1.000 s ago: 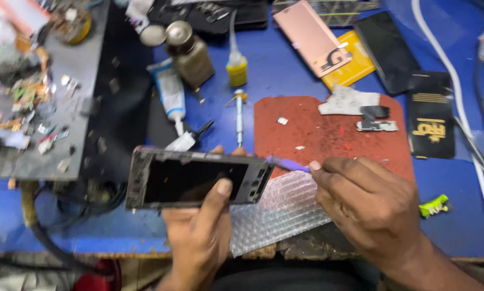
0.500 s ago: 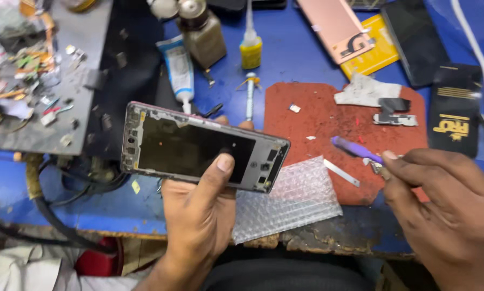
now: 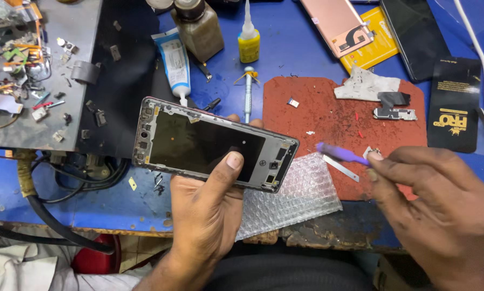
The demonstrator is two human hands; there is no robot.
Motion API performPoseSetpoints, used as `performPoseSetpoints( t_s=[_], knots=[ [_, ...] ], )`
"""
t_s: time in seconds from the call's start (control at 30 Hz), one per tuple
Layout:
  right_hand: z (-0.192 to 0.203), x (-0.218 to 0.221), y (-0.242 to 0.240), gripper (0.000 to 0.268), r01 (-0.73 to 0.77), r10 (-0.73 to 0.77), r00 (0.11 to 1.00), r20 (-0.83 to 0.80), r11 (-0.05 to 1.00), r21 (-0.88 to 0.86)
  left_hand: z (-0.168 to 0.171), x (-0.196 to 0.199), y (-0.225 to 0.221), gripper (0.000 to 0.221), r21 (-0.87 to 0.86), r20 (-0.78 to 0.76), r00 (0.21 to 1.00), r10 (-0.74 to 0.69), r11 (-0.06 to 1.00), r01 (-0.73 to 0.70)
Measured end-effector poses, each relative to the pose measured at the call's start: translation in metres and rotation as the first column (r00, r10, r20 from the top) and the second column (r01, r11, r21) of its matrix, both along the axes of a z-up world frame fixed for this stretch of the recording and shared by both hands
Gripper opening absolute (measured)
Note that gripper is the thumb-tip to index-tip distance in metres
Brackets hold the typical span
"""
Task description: The person cleans the inside of a smartphone frame with a purple toothbrush, then applies adhesive from a tube along the frame's edge. They use a metal tool to spread the adhesive and press down on the frame to secure it.
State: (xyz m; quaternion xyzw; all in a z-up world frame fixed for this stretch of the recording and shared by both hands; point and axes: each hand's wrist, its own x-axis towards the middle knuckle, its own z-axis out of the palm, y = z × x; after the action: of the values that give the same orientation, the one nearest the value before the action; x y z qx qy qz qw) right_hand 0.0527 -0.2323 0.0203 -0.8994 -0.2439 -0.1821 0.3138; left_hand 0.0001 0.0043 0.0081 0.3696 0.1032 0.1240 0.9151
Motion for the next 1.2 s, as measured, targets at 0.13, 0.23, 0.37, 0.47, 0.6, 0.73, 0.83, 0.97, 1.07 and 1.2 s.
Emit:
performPoseSetpoints(
  t_s=[0.13, 0.23, 0.37, 0.47, 0.6, 0.73, 0.83, 0.97, 1.07, 1.2],
  knots=[
    [-0.002, 0.004, 0.016, 0.014, -0.082, 0.088, 0.990, 0.114, 0.995, -0.056, -0.001, -0.001, -0.005, 0.040, -0.027, -0.015, 1.000, -0.008, 1.000, 0.008],
    [-0.015, -0.001, 0.024, 0.016, -0.289, 0.301, 0.939, 0.166, 0.953, -0.089, -0.002, 0.001, -0.006, 0.040, -0.054, -0.013, 1.000, 0.016, 0.998, -0.016],
    [-0.020, -0.014, 0.025, 0.022, -0.526, 0.529, 0.848, -0.035, 0.847, 0.071, -0.005, 0.003, 0.002, 0.039, -0.077, 0.028, 0.999, 0.042, 0.996, -0.040],
    [-0.017, -0.013, 0.013, 0.008, -0.079, 0.077, 0.996, 0.038, 0.996, 0.041, -0.008, 0.002, -0.002, 0.039, -0.082, 0.031, 1.000, 0.003, 0.997, 0.000],
    [-0.020, -0.004, 0.013, 0.022, -0.372, 0.384, 0.920, 0.074, 0.918, -0.136, -0.007, 0.011, -0.004, 0.039, -0.109, -0.027, 0.998, 0.049, 0.993, -0.052],
    [-0.024, -0.028, 0.019, 0.023, -0.314, 0.314, 0.949, -0.001, 0.949, -0.017, -0.016, 0.006, 0.004, 0.034, -0.175, -0.003, 0.998, 0.059, 0.983, -0.059],
    [-0.022, -0.027, 0.023, 0.023, -0.198, 0.201, 0.978, 0.057, 0.979, -0.046, -0.015, 0.009, -0.002, 0.033, -0.173, 0.001, 1.000, 0.023, 0.985, -0.022],
    [-0.021, -0.020, 0.040, 0.029, -0.250, 0.265, 0.957, 0.116, 0.960, -0.127, -0.017, 0.012, -0.014, 0.033, -0.151, -0.080, 0.996, 0.025, 0.988, -0.037],
    [-0.021, -0.020, 0.047, 0.022, -0.308, 0.339, 0.923, 0.180, 0.934, -0.181, -0.017, 0.011, -0.017, 0.033, -0.121, -0.105, 0.993, 0.054, 0.990, -0.066],
    [-0.016, -0.016, 0.047, 0.021, -0.273, 0.310, 0.934, 0.179, 0.940, -0.204, -0.018, 0.011, -0.005, 0.033, -0.122, -0.041, 0.991, 0.126, 0.984, -0.130]
  ],
)
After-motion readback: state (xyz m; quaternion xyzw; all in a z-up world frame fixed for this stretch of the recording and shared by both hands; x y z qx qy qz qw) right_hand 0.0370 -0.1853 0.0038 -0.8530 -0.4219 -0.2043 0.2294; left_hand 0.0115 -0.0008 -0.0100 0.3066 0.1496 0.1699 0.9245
